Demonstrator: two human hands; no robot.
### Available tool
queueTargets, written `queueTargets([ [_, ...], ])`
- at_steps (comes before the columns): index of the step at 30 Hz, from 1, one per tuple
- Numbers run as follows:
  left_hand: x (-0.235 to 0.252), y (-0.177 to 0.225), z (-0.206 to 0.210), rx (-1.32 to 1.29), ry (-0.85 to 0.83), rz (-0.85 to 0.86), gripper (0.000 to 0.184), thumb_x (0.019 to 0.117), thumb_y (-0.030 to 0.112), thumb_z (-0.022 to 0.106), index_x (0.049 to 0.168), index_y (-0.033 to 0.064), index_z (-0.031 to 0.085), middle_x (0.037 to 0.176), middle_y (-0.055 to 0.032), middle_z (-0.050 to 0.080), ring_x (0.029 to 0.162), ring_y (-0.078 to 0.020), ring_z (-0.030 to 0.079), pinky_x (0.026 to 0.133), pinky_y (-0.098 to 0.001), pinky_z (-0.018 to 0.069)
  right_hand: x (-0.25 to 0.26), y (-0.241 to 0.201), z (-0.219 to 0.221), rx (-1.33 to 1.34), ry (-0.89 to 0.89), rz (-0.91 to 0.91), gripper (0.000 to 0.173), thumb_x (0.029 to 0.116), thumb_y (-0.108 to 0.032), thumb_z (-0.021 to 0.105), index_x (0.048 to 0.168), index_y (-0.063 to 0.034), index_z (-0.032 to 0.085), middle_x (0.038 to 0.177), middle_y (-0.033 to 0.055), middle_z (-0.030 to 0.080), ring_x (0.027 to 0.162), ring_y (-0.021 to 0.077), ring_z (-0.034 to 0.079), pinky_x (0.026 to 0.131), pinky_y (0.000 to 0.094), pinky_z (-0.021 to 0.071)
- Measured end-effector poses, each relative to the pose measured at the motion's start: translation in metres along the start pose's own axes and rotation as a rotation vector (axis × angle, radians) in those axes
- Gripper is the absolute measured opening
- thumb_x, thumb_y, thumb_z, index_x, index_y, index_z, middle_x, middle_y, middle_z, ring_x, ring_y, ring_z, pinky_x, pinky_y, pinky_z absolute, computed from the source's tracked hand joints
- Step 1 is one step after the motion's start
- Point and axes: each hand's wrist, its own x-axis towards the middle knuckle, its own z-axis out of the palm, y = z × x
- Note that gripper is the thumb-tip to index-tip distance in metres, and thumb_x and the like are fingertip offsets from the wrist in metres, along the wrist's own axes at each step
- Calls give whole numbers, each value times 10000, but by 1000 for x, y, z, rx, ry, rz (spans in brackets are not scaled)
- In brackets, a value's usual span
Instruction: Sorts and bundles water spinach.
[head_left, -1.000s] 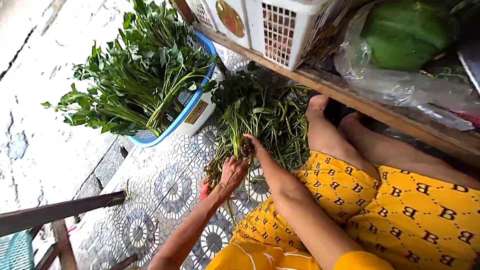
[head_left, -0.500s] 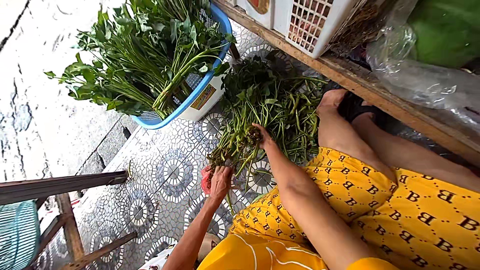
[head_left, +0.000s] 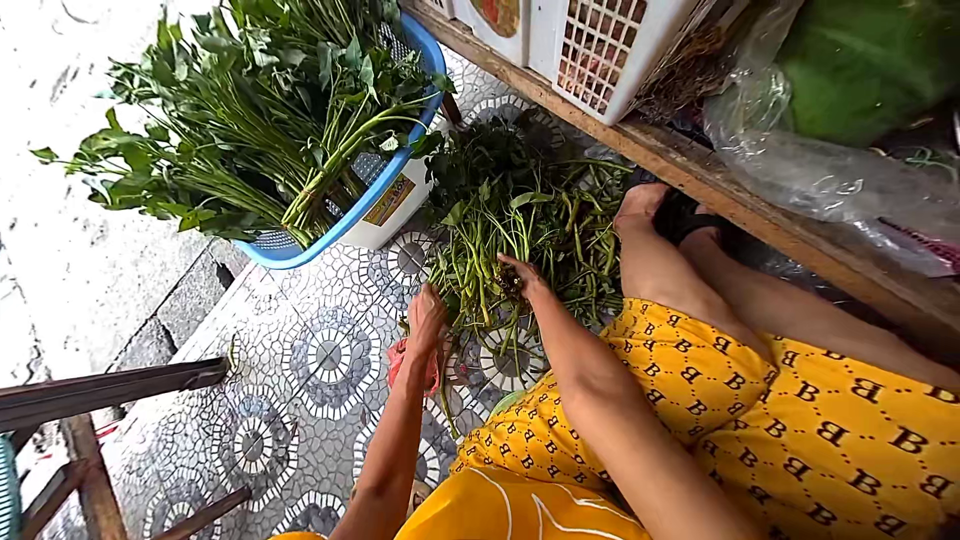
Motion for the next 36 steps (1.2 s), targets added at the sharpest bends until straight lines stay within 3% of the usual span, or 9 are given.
queueTargets([
  [4, 43, 22, 12, -551, -185, -5, 906, 952, 685, 557, 1578, 77, 314, 1412, -285, 554, 1276, -428, 566, 1045, -607, 465, -7, -1, 7, -87, -67, 3, 711, 889, -385, 804, 1395, 33, 531, 1328, 234, 596, 1171, 330, 602, 985, 509, 512],
  [6, 57, 33, 22, -656, -383, -7, 955, 936, 591, 661, 1598, 43, 244, 1444, -269, 521, 1281, -370, 557, 1060, -528, 478, -22, -7, 12, -83, -109, -7, 597, 939, -333, 757, 1367, 25, 546, 1266, 211, 613, 1083, 289, 621, 922, 451, 537],
  [10, 39, 32, 6, -847, -323, 81, 886, 935, 310, 761, 1602, 85, 224, 1352, -240, 595, 1168, -310, 632, 995, -458, 531, -16, -3, 14, 79, -289, -74, 520, 916, -230, 781, 1336, -11, 566, 1103, 151, 667, 923, 214, 655, 819, 387, 568],
  [14, 26, 12, -3, -955, -149, 33, 765, 975, 290, 707, 1598, 136, 292, 1332, -224, 612, 1117, -296, 652, 947, -459, 546, -27, 3, 21, 163, -317, -104, 475, 970, -326, 717, 1317, -32, 580, 1040, 108, 672, 863, 168, 649, 767, 336, 566],
  [18, 63, -26, 42, -905, -22, -84, 700, 985, 176, 683, 1574, 49, 328, 1361, -282, 579, 1176, -351, 630, 994, -492, 523, -32, -1, 5, 14, 58, -185, 633, 985, -499, 664, 1310, 36, 572, 1154, 168, 649, 857, 202, 562, 760, 383, 484],
  [23, 76, -24, 45, -713, -92, -177, 640, 1039, 395, 603, 1481, -38, 437, 1352, -287, 585, 1240, -366, 590, 1063, -510, 461, -46, -47, 9, -310, 305, -345, 516, 914, -283, 761, 1309, 20, 623, 1207, 281, 663, 1148, 431, 632, 972, 626, 486],
  [29, 58, -4, 15, -363, 127, -6, 840, 970, 469, 674, 1549, -43, 344, 1510, -388, 379, 1388, -572, 383, 1088, -709, 354, -134, -141, 25, -72, 66, -449, 429, 949, -50, 634, 1349, -19, 483, 915, 82, 508, 627, 124, 477, 550, 273, 455],
  [32, 28, 20, -3, -503, 234, 345, 565, 1074, 360, 518, 1531, 44, 411, 1508, -275, 465, 1375, -471, 464, 1107, -624, 391, -148, -162, 13, 98, -82, -543, 241, 1027, -154, 614, 1233, -53, 543, 722, -23, 495, 520, 66, 490, 525, 228, 514],
  [36, 13, 51, -18, -802, -186, 600, 600, 1106, 521, 254, 1475, 126, 514, 1330, -121, 666, 1167, -252, 666, 1006, -461, 524, -119, -152, -7, 116, -50, -457, 229, 1048, -311, 616, 1111, -118, 512, 638, -59, 392, 475, 66, 422, 516, 238, 497],
])
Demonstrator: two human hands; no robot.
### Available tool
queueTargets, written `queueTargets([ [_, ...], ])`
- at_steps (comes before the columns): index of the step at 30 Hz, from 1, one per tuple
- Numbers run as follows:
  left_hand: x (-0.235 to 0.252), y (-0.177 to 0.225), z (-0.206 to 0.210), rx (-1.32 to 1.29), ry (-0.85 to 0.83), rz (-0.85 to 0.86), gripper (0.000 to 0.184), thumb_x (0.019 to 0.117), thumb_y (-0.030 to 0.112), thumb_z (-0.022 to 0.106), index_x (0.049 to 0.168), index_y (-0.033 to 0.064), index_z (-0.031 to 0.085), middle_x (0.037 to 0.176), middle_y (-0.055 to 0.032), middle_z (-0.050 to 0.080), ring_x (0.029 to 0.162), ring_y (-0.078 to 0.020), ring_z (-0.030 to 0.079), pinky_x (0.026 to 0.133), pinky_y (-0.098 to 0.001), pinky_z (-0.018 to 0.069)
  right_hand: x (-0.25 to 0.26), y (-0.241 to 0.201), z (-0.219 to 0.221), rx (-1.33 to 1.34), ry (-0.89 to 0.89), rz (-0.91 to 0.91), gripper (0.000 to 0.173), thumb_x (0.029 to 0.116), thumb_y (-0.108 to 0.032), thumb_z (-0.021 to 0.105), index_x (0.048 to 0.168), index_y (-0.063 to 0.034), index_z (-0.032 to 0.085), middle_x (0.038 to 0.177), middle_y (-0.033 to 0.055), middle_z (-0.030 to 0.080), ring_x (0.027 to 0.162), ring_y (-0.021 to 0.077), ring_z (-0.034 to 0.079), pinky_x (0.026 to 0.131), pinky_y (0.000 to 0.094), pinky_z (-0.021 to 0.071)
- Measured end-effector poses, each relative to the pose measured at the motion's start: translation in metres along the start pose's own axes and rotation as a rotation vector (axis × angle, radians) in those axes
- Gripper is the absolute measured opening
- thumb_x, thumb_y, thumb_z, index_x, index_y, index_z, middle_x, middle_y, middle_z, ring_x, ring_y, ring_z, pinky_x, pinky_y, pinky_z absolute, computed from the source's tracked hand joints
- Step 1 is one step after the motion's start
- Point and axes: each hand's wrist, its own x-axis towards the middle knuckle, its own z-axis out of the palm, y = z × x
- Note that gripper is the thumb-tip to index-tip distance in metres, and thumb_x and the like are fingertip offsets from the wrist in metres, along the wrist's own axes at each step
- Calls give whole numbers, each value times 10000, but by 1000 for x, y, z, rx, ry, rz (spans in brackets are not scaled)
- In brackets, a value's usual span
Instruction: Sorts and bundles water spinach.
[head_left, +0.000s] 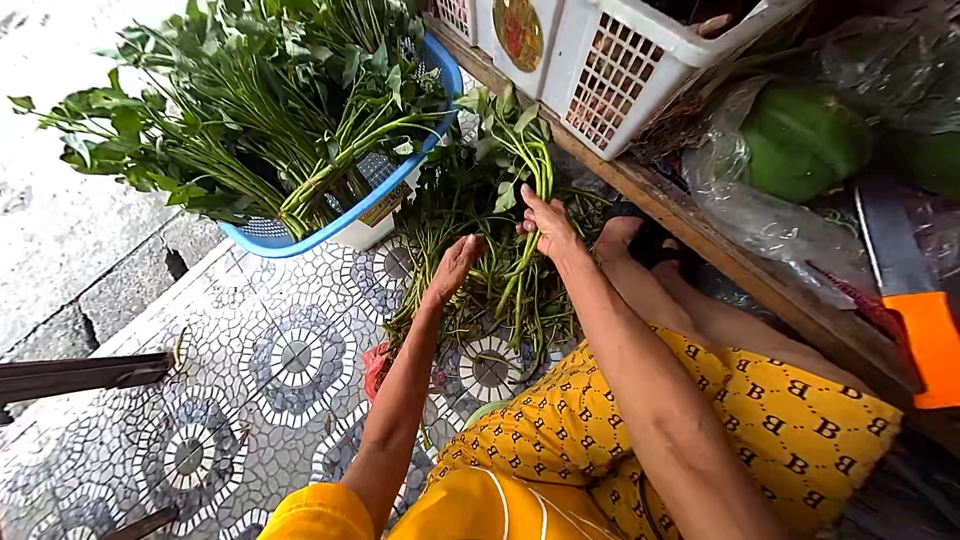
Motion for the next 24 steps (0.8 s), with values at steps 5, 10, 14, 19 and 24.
queueTargets([
  [5, -5, 14, 42, -320, -276, -53, 471, 1123, 368, 299, 1355, 45, 552, 1087, -78, 715, 895, -140, 709, 837, -316, 597, -1, 2, -11, 145, -151, -121, 117, 1086, -253, 535, 1039, -155, 490, 584, -85, 365, 467, 55, 414, 562, 239, 513],
  [10, -10, 16, 50, -471, -240, -203, 311, 1124, 197, 376, 1259, 6, 582, 1028, -86, 696, 853, -149, 700, 797, -325, 602, 3, 17, -17, 135, -226, -175, 107, 1073, -133, 530, 1175, -99, 538, 716, -35, 513, 606, 92, 575, 669, 283, 585],
  [14, -27, 20, 51, -540, -411, -243, 345, 1096, 161, 426, 1405, 6, 433, 991, -103, 720, 854, -195, 738, 833, -353, 623, 11, 27, -22, 198, -215, -209, 113, 1083, -157, 503, 1179, -121, 550, 717, -67, 491, 538, 36, 488, 543, 190, 498],
  [19, -52, 15, 71, -154, -222, -161, 331, 1085, 247, 506, 1340, 36, 499, 875, -79, 591, 655, -133, 555, 630, -306, 511, 10, 28, -29, 203, -172, -107, 149, 1074, -109, 486, 1217, -115, 525, 762, -33, 546, 609, 86, 585, 651, 272, 590],
  [24, -48, 28, 98, 220, 17, -154, 481, 1081, 307, 534, 1421, -11, 409, 988, -266, 669, 912, -418, 688, 845, -588, 543, -3, 40, -19, 91, -114, 32, 138, 1074, -158, 528, 1200, -103, 529, 806, -11, 558, 560, 67, 543, 526, 213, 525],
])
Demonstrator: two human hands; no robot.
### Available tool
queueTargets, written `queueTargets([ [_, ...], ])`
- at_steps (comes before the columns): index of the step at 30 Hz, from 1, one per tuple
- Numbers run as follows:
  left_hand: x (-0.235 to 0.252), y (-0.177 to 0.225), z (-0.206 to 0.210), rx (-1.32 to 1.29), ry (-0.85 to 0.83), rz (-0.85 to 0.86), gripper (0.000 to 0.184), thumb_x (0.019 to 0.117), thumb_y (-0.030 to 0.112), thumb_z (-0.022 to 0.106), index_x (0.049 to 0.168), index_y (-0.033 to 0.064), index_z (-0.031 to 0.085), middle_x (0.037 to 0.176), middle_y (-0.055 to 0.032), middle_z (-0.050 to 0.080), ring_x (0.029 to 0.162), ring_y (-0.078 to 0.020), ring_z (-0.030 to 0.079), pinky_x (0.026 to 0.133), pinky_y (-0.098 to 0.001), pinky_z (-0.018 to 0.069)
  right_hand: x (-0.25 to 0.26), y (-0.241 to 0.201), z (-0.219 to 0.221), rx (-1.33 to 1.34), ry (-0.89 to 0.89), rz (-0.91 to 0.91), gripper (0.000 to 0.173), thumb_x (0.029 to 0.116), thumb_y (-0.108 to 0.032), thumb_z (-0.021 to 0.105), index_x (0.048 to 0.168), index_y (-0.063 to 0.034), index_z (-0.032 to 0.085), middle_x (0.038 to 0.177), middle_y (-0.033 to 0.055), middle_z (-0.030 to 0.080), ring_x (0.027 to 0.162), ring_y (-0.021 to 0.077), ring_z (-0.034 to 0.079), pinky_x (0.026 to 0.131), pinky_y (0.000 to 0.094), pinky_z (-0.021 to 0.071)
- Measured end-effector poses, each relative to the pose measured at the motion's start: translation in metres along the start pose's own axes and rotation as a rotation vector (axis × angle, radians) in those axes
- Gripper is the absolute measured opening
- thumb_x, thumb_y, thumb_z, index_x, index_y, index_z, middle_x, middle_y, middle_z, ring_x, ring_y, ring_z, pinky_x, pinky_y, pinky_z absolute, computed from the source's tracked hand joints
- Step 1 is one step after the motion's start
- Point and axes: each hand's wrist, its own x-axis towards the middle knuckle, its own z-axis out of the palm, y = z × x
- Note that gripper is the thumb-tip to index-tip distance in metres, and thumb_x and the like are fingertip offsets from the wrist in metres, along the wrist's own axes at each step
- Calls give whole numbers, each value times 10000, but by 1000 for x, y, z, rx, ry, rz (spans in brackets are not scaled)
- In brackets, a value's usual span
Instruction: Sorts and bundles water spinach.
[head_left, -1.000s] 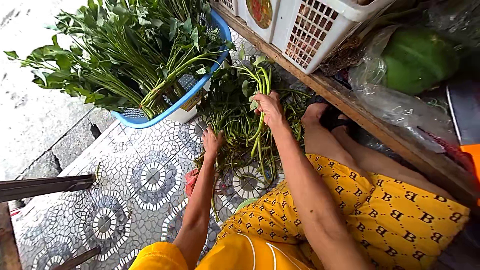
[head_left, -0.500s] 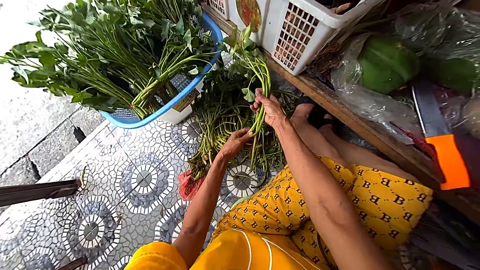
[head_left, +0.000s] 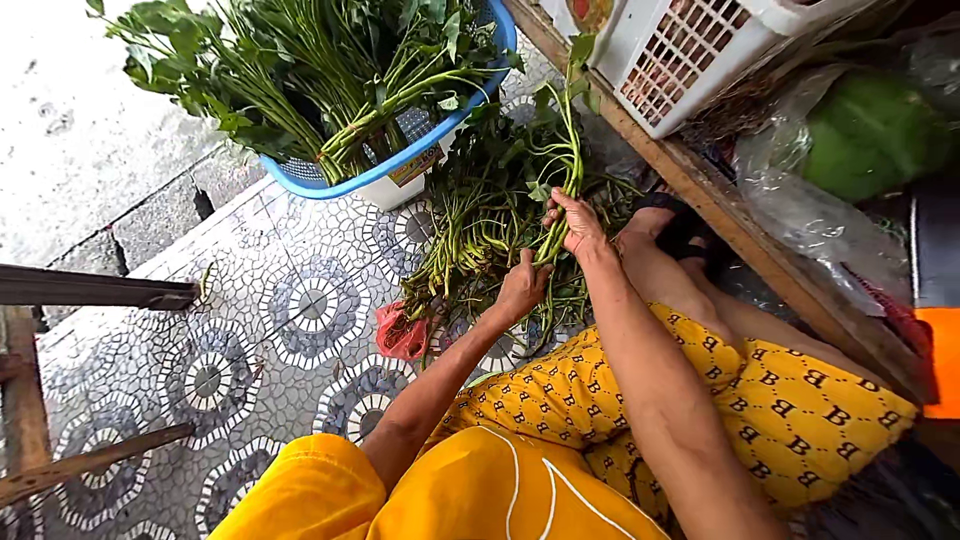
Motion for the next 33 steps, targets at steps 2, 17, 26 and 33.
queueTargets([
  [2, 5, 7, -8, -64, -134, 58, 598, 1048, 299, 607, 1489, 3, 332, 1082, -249, 667, 959, -357, 681, 885, -538, 546, -4, -4, -4, 5, -35, 13, 182, 1085, -180, 514, 1249, -102, 526, 816, -12, 567, 551, 56, 526, 515, 195, 505],
  [17, 36, 5, -37, -517, -82, 30, 227, 1084, 200, 519, 1089, 9, 642, 833, -37, 666, 705, -80, 624, 693, -260, 548, -124, -71, 33, -81, -123, -46, 447, 1120, -86, 218, 1529, -24, 387, 1175, 78, 652, 843, 94, 644, 815, 233, 521],
  [26, 15, -11, -48, -378, -257, 0, 219, 1092, 150, 479, 1112, -36, 594, 991, -95, 677, 870, -122, 701, 839, -310, 597, -11, -8, -7, 216, -294, -132, 426, 1134, -271, 289, 1506, -95, 397, 1152, 100, 721, 890, 203, 740, 774, 354, 621],
  [33, 14, -16, -63, 35, -517, 62, 294, 1078, 235, 503, 1123, -32, 617, 1057, -128, 677, 967, -150, 669, 926, -361, 537, -2, -6, -7, 233, -233, -90, 401, 1128, -295, 340, 1474, -156, 490, 986, 47, 721, 698, 129, 689, 618, 262, 584],
])
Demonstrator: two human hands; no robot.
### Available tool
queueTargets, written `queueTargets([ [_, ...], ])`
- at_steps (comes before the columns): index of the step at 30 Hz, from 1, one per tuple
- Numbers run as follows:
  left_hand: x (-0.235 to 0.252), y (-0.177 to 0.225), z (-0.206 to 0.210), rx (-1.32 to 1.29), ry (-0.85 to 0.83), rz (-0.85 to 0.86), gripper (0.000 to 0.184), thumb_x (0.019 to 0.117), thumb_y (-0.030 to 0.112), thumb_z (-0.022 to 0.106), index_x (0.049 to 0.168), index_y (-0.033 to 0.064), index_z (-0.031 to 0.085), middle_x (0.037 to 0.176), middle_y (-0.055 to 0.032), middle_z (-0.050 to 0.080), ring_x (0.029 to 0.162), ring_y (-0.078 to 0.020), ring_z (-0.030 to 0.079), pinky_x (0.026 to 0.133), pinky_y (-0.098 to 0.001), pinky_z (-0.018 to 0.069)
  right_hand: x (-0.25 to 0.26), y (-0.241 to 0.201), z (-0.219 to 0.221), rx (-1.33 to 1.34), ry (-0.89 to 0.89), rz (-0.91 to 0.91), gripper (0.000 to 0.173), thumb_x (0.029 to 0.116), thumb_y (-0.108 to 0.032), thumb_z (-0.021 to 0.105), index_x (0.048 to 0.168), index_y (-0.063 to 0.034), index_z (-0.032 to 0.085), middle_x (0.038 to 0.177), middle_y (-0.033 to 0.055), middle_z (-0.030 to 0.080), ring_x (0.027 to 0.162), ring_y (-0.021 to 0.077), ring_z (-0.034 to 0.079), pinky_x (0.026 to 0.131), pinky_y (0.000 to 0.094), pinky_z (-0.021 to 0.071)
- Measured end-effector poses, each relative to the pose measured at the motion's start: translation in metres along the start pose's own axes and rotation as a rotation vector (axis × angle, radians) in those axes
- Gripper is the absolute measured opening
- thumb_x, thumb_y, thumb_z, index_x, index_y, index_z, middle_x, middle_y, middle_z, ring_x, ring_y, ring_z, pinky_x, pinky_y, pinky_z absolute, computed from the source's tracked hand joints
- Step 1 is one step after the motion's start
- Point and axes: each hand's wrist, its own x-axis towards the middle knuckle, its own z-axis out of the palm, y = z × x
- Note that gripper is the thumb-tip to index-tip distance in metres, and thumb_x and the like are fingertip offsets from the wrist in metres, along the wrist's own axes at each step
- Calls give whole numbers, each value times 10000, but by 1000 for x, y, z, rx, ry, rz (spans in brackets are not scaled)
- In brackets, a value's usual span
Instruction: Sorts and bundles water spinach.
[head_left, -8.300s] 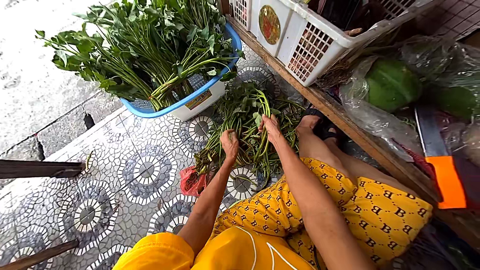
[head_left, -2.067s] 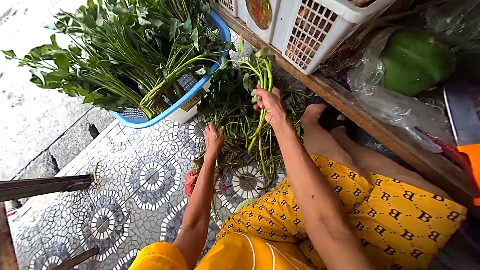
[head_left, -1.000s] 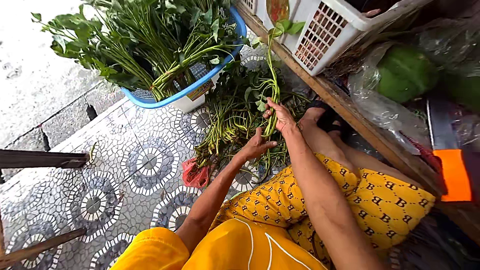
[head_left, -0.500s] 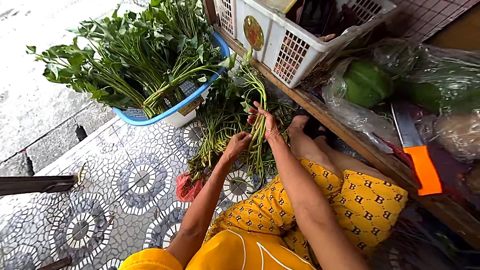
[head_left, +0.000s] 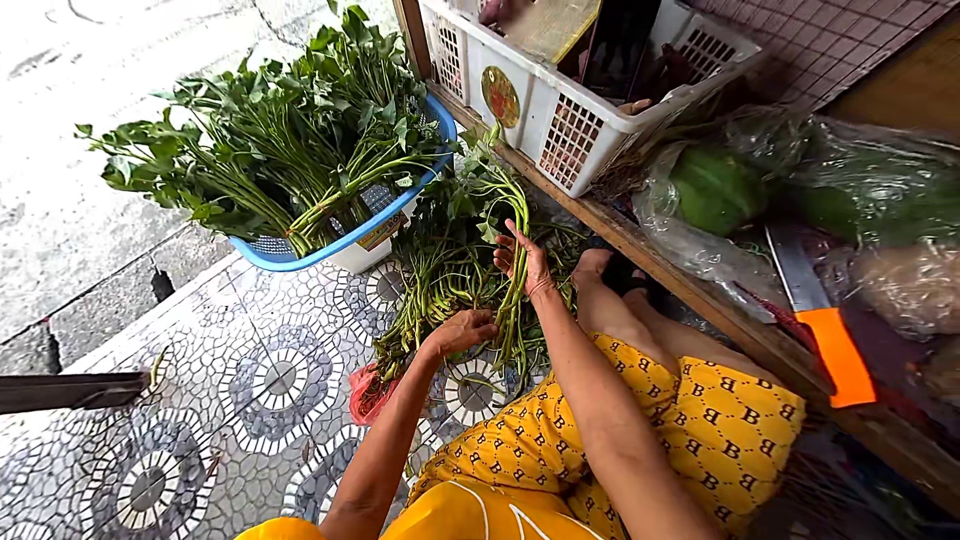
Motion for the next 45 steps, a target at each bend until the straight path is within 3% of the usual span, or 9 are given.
queueTargets([
  [4, -4, -3, 0, -124, 91, -58, 371, 1125, 226, 373, 1278, -42, 578, 1166, -164, 652, 1028, -191, 665, 932, -375, 548, -8, 4, -3, 42, -70, -29, 316, 1117, -330, 348, 1327, -225, 560, 562, -108, 395, 354, -23, 297, 342, 129, 292],
  [12, 15, 32, 21, -569, 224, 231, 406, 1048, 228, 563, 1325, -38, 433, 976, -92, 666, 851, -148, 697, 829, -327, 604, -14, 6, 12, 116, -318, -60, 217, 1080, -372, 489, 1218, -249, 602, 559, -115, 437, 358, -29, 325, 357, 124, 329],
  [15, 17, 42, 24, -143, 380, 90, 382, 1086, 263, 482, 1343, -19, 457, 926, -117, 607, 741, -184, 629, 719, -349, 559, -17, 1, 19, -153, -123, -65, 194, 1087, -291, 490, 1213, -189, 596, 642, -82, 498, 410, 1, 388, 396, 146, 393],
  [19, 19, 58, 35, 496, 516, -344, 441, 1116, 226, 329, 1463, -30, 420, 1297, -258, 636, 1170, -413, 654, 975, -568, 502, -12, 17, 27, -468, 311, 29, 638, 1027, -194, 649, 1536, -55, 289, 1093, 179, 592, 721, 222, 630, 663, 374, 574],
  [24, 15, 54, 67, 616, 514, -444, 390, 1091, 103, 327, 1426, -61, 442, 1272, -270, 632, 1115, -420, 673, 915, -534, 531, -5, 50, 24, -364, 427, 163, 433, 1093, -276, 530, 1431, -56, 371, 864, 64, 444, 570, 125, 443, 516, 259, 434],
  [28, 3, 39, 46, 207, 320, -396, 615, 1077, 421, 484, 1495, -9, 350, 1274, -250, 635, 1160, -380, 653, 989, -556, 504, 0, 66, 17, -396, 399, 232, 377, 1103, -333, 498, 1352, -59, 425, 804, 34, 405, 547, 119, 411, 500, 250, 410],
  [32, 8, -2, 32, -384, 298, -174, 543, 1071, 269, 548, 1494, -5, 346, 1111, -159, 624, 856, -192, 656, 783, -352, 569, 0, 71, 22, -340, 405, 254, 282, 1115, -332, 464, 1220, -72, 444, 708, 7, 380, 478, 104, 391, 452, 234, 408],
  [40, 13, -4, 29, -6, 318, -148, 509, 1126, 363, 342, 1365, -28, 566, 1230, -243, 626, 1097, -313, 637, 984, -483, 496, 0, 65, 12, -392, 631, 308, 335, 1131, -322, 394, 1247, -25, 498, 867, 67, 487, 600, 129, 475, 538, 271, 446],
  [45, 49, -31, -17, 378, 692, -57, 328, 1061, 218, 537, 1271, -2, 661, 1355, -262, 584, 1292, -431, 538, 1075, -555, 445, 5, 42, -8, -350, 854, 175, 501, 1118, -303, 391, 1502, 20, 393, 1438, 257, 475, 1209, 353, 532, 987, 518, 455],
])
